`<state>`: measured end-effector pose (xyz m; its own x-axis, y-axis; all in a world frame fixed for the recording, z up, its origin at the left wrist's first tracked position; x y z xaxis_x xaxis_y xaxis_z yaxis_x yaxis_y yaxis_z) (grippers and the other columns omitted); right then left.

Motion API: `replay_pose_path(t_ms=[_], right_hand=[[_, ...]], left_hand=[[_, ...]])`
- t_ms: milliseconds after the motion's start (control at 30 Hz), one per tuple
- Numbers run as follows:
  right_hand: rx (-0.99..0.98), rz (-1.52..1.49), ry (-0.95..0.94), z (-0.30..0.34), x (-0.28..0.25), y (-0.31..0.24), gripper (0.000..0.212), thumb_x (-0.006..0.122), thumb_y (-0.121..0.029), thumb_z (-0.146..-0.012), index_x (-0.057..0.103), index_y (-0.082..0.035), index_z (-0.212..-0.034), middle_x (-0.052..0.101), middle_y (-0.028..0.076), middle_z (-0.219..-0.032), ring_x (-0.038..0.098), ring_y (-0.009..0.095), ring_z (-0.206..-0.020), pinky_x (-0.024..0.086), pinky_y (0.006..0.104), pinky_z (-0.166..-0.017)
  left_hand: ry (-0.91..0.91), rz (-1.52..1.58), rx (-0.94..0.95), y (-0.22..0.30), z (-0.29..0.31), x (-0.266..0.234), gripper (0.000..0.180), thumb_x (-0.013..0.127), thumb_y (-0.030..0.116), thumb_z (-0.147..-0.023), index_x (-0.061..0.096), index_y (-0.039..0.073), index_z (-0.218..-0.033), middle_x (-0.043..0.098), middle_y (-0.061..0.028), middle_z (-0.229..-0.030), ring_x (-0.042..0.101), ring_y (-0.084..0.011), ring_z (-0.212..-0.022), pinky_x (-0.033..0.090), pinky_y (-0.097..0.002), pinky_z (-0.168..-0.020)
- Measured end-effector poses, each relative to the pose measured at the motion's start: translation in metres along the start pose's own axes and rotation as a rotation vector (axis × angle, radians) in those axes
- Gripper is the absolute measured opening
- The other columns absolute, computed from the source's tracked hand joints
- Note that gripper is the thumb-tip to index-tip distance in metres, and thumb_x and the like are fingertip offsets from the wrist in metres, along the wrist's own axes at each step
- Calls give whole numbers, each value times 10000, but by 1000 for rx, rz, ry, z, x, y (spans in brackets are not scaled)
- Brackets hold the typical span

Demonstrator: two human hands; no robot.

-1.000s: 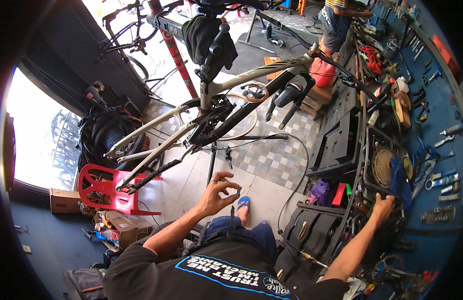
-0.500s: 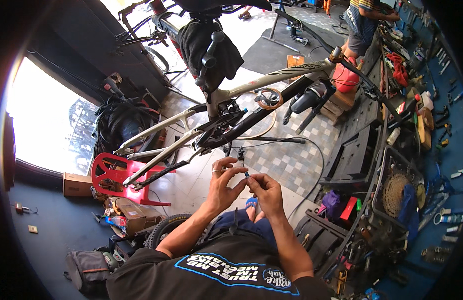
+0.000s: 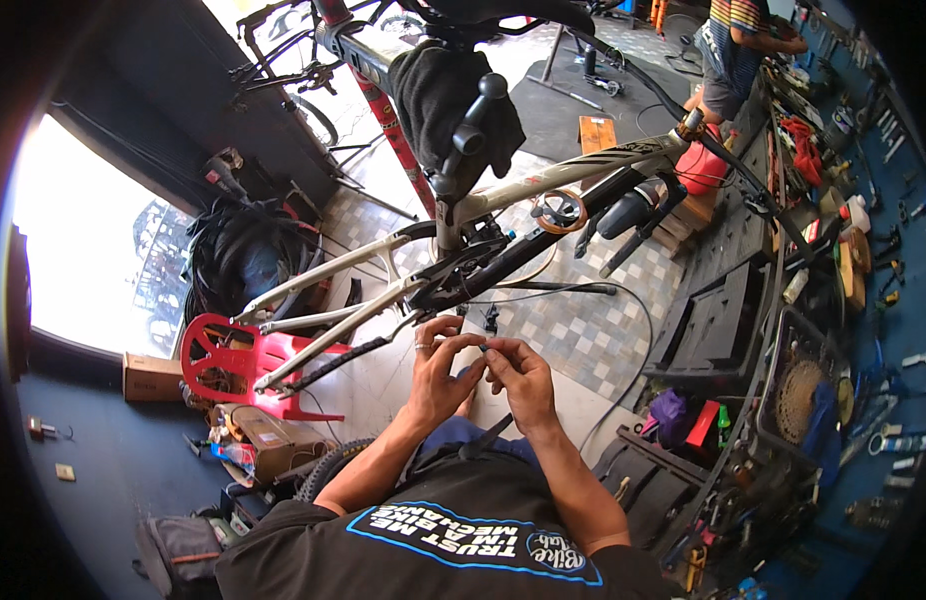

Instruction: The person assembles a bicycle frame by attaching the rear triangle to the main frame. They insert bolts and fasteners into the pivot points, align the frame sections, and tighten the connections by hand. The person handles small hardware from a parts basket and repeatedly checks alignment during assembly.

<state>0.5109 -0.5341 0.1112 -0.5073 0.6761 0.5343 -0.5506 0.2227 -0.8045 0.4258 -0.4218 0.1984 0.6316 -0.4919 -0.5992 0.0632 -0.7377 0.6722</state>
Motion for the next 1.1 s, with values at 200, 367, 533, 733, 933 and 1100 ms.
replay_pose_path(t_ms=[200,367,533,733,933,1100], right_hand=[[-128,0,94,-21,44,17,190,726,-112,-1017,695,-22,-1181,749,46,-985,653,83,-803,514,240,-666],[-190,1,158,-39,77,34,177,732,-103,-1011,694,-20,-1163,756,56,-994,662,99,-791,527,261,-680],[-228,0,280,-43,88,52,211,770,-110,-987,695,-17,-1160,732,42,-992,648,89,-785,536,255,-692],[-370,149,399,-45,86,52,195,759,-95,-1000,697,-16,-1167,714,20,-988,629,67,-800,542,238,-705],[-484,258,455,-58,78,55,188,757,-84,-1004,697,-11,-1167,719,2,-971,638,56,-847,532,219,-771],[-452,309,442,-69,75,57,199,758,-82,-1005,696,-4,-1178,727,2,-1001,654,51,-902,531,214,-808]], left_hand=[[-32,63,50,-43,-16,-32,373,855,78,-833,731,151,-1178,549,-111,-1360,558,-309,-1139,545,-414,-916],[-115,83,76,-72,-26,-58,457,884,41,-771,741,138,-1195,555,-140,-1358,558,-297,-1130,516,-428,-957],[-278,129,39,-86,-30,-80,670,884,65,-811,619,115,-1425,523,-163,-1410,608,-344,-1213,569,-421,-940],[-368,69,1,-116,-52,-123,505,832,80,-864,643,60,-1332,633,-182,-1285,645,-381,-1178,543,-447,-1007],[-624,166,-245,-184,-61,-108,507,733,373,-1022,667,-35,-1315,741,-176,-1106,751,-251,-938,597,-378,-794],[-933,402,-448,-199,-45,-75,533,620,460,-1084,649,-38,-1270,724,-103,-1048,744,-180,-899,597,-338,-719]])
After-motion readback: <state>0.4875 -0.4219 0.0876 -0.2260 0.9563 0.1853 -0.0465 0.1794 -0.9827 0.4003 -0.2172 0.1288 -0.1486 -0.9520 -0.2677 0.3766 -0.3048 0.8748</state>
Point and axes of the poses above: each hand's wrist, its own z-axis away from the middle knuckle, its own x-axis out of the palm, y = z × x, the point moved 8 cm from there along -z, towards the middle knuckle
